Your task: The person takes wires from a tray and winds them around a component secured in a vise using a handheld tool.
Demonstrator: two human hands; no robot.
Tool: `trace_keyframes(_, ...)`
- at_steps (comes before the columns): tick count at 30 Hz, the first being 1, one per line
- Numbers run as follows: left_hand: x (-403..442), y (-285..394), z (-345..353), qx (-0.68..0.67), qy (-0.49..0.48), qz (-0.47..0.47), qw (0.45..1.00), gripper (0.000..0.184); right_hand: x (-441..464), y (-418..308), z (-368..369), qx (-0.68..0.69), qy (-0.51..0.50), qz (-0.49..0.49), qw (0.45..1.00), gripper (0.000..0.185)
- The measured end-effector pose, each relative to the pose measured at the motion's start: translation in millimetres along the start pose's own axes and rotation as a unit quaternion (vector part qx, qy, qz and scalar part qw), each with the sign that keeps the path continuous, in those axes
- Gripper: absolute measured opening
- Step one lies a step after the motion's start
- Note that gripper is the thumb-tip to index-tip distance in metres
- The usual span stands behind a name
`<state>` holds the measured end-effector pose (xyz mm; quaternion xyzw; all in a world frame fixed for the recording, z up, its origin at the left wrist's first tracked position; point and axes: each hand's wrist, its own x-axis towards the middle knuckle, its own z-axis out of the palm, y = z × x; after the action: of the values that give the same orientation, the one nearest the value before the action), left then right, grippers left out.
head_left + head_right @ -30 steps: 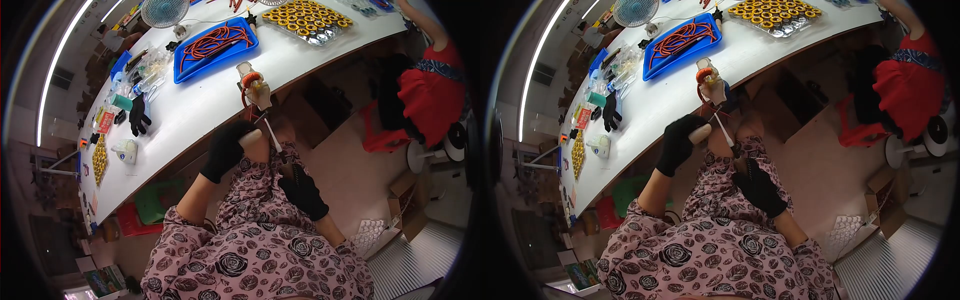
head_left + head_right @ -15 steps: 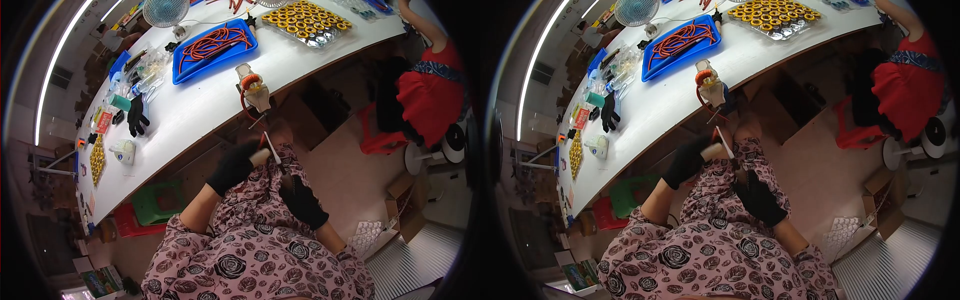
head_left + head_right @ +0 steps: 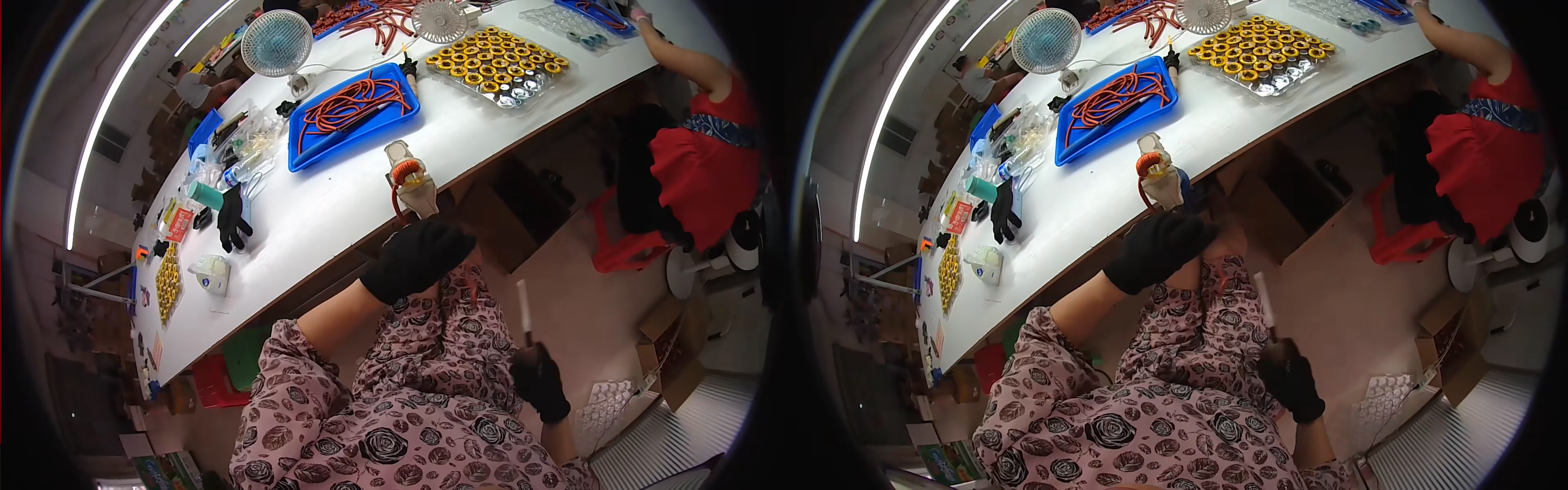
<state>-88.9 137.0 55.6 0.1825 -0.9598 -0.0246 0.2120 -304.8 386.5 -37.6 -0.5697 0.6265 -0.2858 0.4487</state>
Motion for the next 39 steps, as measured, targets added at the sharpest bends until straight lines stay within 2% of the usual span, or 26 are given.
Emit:
trace_keyframes(1,5,0,-4,0.010,-0.021,0.022,0.999,0.044,9,-5,-5,0.168,0.047,0.042,0.984,0.046)
trace_keyframes(3,21,3,-21,0.020,-0.044,0.044,0.998,0.044,31,-18,-18,0.481,0.135,0.124,0.857,0.034)
trace_keyframes(5,43,12,-45,0.291,0.040,0.093,0.951,0.032,51,-32,-22,0.485,0.181,0.116,0.848,0.027)
trace_keyframes(7,67,-19,-53,0.125,0.072,-0.040,0.989,0.034,66,-34,-21,0.269,0.209,0.084,0.936,0.022)
trace_keyframes(8,85,-23,-69,-0.013,0.141,-0.133,0.981,0.029,71,-33,-17,0.269,0.208,0.085,0.937,0.022)
trace_keyframes(9,106,-26,-88,-0.151,0.206,-0.222,0.941,0.026,78,-30,-11,0.186,0.198,0.026,0.962,0.022)
trace_keyframes(10,120,-39,-99,-0.189,0.239,-0.228,0.925,0.024,83,-29,-7,0.102,0.186,-0.032,0.977,0.021)
trace_keyframes(13,155,-69,-123,-0.311,0.317,-0.201,0.873,0.021,93,-48,-5,0.053,0.147,-0.105,0.982,0.024)
trace_keyframes(14,159,-76,-119,-0.337,0.321,-0.222,0.857,0.023,90,-68,-12,0.156,0.100,0.021,0.982,0.026)
trace_keyframes(15,160,-78,-119,-0.337,0.322,-0.221,0.857,0.023,92,-69,-11,0.155,0.101,0.020,0.983,0.026)
trace_keyframes(17,158,-85,-121,-0.219,0.340,-0.173,0.898,0.027,95,-70,-11,0.050,0.093,-0.032,0.994,0.029)
trace_keyframes(18,147,-97,-121,-0.278,0.334,-0.174,0.884,0.023,96,-81,-17,0.077,0.047,0.045,0.995,0.033)
trace_keyframes(19,137,-109,-120,-0.336,0.327,-0.176,0.866,0.021,98,-81,-15,0.078,0.047,0.045,0.995,0.033)
trace_keyframes(21,141,-108,-125,-0.248,0.366,-0.151,0.884,0.019,104,-77,-12,0.098,0.014,0.055,0.994,0.036)
trace_keyframes(22,139,-110,-128,-0.352,0.379,-0.205,0.831,0.019,107,-74,-10,0.097,0.015,0.056,0.994,0.036)
trace_keyframes(25,129,-145,-128,-0.458,0.345,-0.271,0.773,0.022,119,-76,-9,0.089,-0.023,-0.006,0.996,0.038)
trace_keyframes(27,119,-185,-110,-0.493,0.330,-0.296,0.748,0.021,127,-95,-15,0.304,-0.158,0.144,0.928,0.041)
trace_keyframes(28,113,-204,-97,-0.525,0.315,-0.321,0.722,0.021,133,-100,-12,0.304,-0.158,0.147,0.928,0.041)
trace_keyframes(30,98,-233,-67,-0.580,0.286,-0.389,0.656,0.013,143,-110,-8,0.249,-0.138,0.057,0.957,0.045)
trace_keyframes(31,91,-245,-53,-0.600,0.268,-0.430,0.618,0.010,148,-112,-4,0.249,-0.136,0.058,0.957,0.045)
trace_keyframes(33,81,-261,-15,-0.630,0.319,-0.458,0.539,0.009,159,-113,3,0.250,-0.127,0.016,0.960,0.048)
trace_keyframes(34,70,-258,-11,-0.590,0.243,-0.524,0.564,0.015,163,-117,5,0.249,-0.126,0.017,0.960,0.048)
trace_keyframes(36,54,-265,2,-0.663,0.185,-0.485,0.540,0.016,169,-125,7,0.220,-0.067,-0.013,0.973,0.050)
trace_keyframes(37,45,-272,11,-0.728,0.127,-0.441,0.510,0.017,172,-130,7,0.219,-0.066,-0.011,0.973,0.050)
trace_keyframes(38,36,-281,16,-0.823,0.076,-0.371,0.422,0.018,175,-135,8,0.205,-0.036,-0.027,0.978,0.051)
trace_keyframes(39,35,-281,19,-0.823,0.076,-0.371,0.423,0.018,178,-139,9,0.191,-0.005,-0.045,0.981,0.053)
